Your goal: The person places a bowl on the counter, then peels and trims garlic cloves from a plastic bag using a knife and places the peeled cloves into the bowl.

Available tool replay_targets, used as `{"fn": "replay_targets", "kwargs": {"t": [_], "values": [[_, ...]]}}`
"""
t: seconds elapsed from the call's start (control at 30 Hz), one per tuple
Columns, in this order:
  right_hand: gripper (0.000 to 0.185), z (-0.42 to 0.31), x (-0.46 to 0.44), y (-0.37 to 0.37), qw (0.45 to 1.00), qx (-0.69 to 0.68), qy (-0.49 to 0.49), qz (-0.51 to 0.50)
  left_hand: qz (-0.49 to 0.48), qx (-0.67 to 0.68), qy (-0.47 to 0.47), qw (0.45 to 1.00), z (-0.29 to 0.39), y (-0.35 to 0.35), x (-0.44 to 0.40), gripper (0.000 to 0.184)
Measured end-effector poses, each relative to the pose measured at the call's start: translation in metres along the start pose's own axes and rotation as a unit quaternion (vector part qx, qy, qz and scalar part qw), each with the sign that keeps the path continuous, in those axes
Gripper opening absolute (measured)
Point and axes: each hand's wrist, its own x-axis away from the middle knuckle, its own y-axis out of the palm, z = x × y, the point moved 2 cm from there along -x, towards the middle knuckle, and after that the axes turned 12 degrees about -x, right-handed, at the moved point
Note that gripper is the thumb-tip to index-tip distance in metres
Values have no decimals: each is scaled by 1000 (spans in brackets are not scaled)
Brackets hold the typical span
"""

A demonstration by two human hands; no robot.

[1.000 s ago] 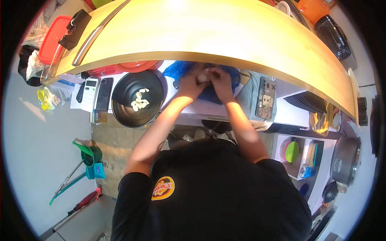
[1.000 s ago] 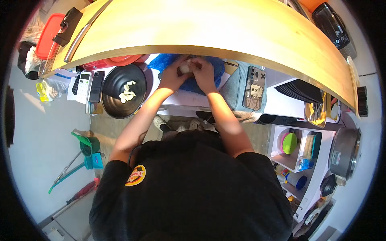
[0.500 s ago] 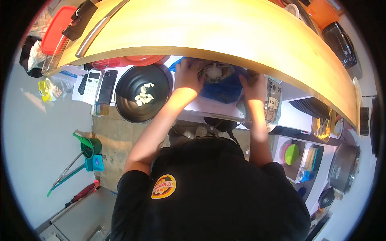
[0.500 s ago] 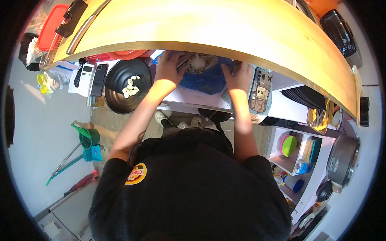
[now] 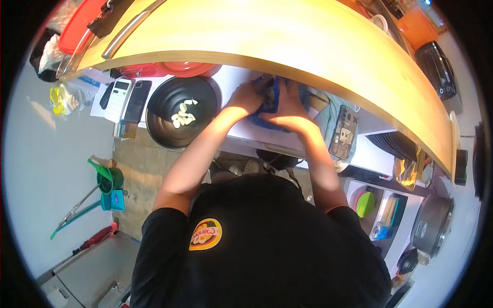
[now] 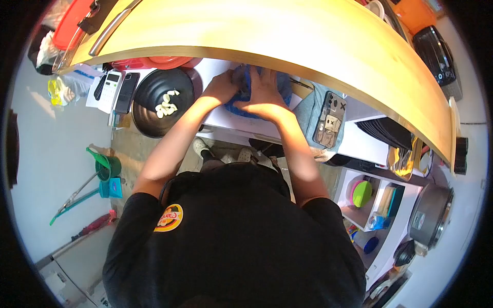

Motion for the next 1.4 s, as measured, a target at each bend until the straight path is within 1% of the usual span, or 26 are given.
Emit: {"fn": "replay_targets", "kwargs": {"t": [0.03,0.07,0.13,0.2,0.27,0.3,0.33,0.43,0.47,0.53,0.67,0.73,0.87,0.93,0.97,1.0,1.07,1.1,1.13,1.17,1.2,1.23,1.27,1.3,1.37,1.4], "values": [[108,4,-1,7,999,-24,12,-32,-6,41,-4,999,5,-14,10,47],[122,1,-2,9,999,-6,8,-42,-11,83,-9,996,10,-27,22,45],[122,4,-3,18,1000,-16,20,-10,159,-1,148,976,-1,-22,34,38],[122,6,-5,26,999,-5,37,5,130,-25,142,981,-21,-24,54,36],[120,3,-4,31,998,26,63,5,55,33,42,997,-27,-39,80,36],[116,2,-7,36,996,55,74,-14,-7,103,-56,993,-28,-47,93,36],[113,2,-9,41,992,85,87,-32,-69,173,-150,971,-30,-49,106,37],[100,-2,-20,46,984,127,110,-58,-36,230,-93,968,-43,-55,146,38],[95,-5,-25,49,983,132,114,-62,-49,250,-110,961,-46,-58,159,38],[88,-6,-29,53,986,152,54,-33,-77,290,-143,943,-51,-67,187,40],[79,-26,-40,52,989,143,-37,-13,-88,436,-202,873,-75,-73,242,50],[74,-28,-46,59,984,172,-37,1,-88,468,-219,851,-92,-76,265,54],[57,-3,-70,92,976,217,0,30,-63,505,-217,833,-126,-78,290,50],[53,1,-74,82,991,71,-5,117,-66,527,-187,826,-140,-76,294,52],[48,13,-68,76,988,-21,44,146,-67,536,-161,826,-147,-76,297,53],[44,26,-60,70,975,-111,86,173,-64,541,-162,823,-149,-77,302,55],[31,29,-36,47,910,-170,123,356,-71,539,-138,828,-159,-82,315,47],[25,9,-27,32,802,-376,229,404,-75,544,-139,824,-165,-81,321,43],[25,7,-24,25,692,-451,150,543,-74,508,-144,846,-168,-85,326,36],[25,2,-16,11,662,-463,153,569,-89,513,-125,845,-174,-83,329,35],[27,1,-7,1,628,-602,42,492,-104,517,-108,843,-182,-81,332,35],[29,-20,-3,-9,623,-533,62,569,-119,520,-92,841,-188,-80,337,34],[25,-21,4,-16,571,-569,92,584,-110,504,-116,849,-187,-85,337,32],[27,-55,3,-21,554,-581,86,589,-110,504,-116,849,-191,-84,337,33],[32,-77,10,-28,578,-622,-18,528,-115,508,-118,845,-200,-79,337,34],[33,-84,8,-33,599,-604,-27,525,-108,517,-130,839,-205,-78,337,28]]}}
